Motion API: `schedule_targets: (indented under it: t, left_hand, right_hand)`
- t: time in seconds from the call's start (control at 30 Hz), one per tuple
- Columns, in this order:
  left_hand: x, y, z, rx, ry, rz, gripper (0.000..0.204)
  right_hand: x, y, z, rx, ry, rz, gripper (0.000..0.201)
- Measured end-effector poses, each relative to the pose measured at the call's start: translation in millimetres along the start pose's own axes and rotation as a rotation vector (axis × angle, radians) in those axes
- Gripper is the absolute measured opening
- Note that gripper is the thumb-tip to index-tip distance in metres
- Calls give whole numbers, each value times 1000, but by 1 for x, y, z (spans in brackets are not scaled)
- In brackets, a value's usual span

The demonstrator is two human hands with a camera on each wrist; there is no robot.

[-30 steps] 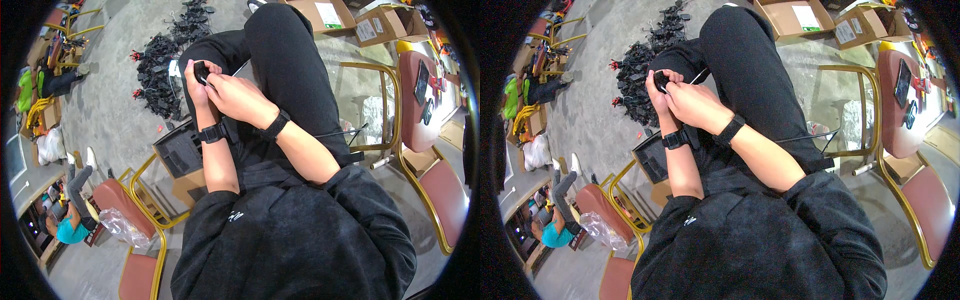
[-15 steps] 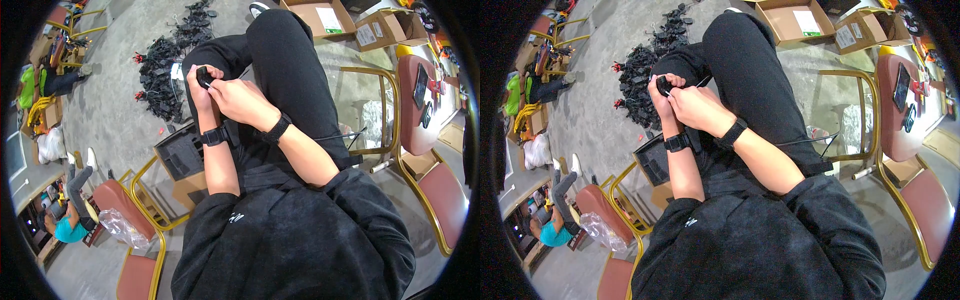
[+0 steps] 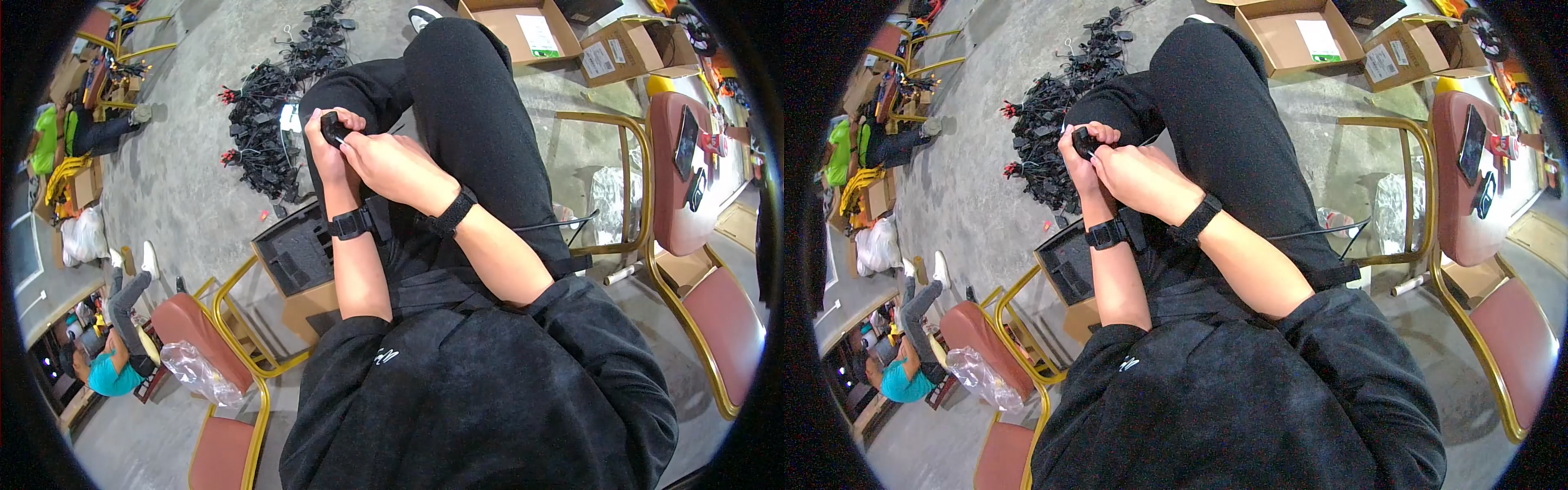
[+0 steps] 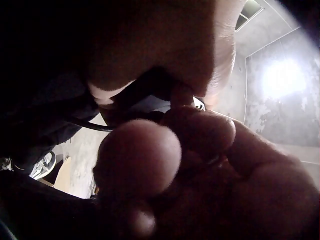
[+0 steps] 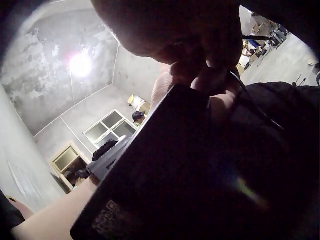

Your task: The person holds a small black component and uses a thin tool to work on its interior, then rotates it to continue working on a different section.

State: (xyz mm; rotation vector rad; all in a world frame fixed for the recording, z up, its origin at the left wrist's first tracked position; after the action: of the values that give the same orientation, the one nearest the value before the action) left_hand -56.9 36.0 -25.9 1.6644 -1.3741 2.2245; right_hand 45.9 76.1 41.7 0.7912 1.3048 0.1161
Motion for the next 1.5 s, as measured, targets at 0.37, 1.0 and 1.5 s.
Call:
schedule_targets:
  t: [0.37,1.0,1.5]
  left_hand:
    - [5,-7,4,27,-33,-60,41]
    - [0,-4,2,-65,27,11,43]
    - [-1,3,4,34,16,-179,44]
  right_hand:
    - [5,-1,-2,31,-21,8,22]
    - [-1,2,-1,67,12,21,18]
    - [6,0,-2,-54,-225,-348,26]
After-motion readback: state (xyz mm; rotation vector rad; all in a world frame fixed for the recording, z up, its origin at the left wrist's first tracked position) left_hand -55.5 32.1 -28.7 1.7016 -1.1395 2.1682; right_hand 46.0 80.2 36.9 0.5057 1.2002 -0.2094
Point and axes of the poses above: each hand's wrist, its own z-axis away from the middle knuckle, its own y-axis out of the back of the hand, x = y × z, the point moved 6 cm from there along -z, towards the middle knuckle, and after that the axes turned 5 degrees about -y, right-handed, at the moved point
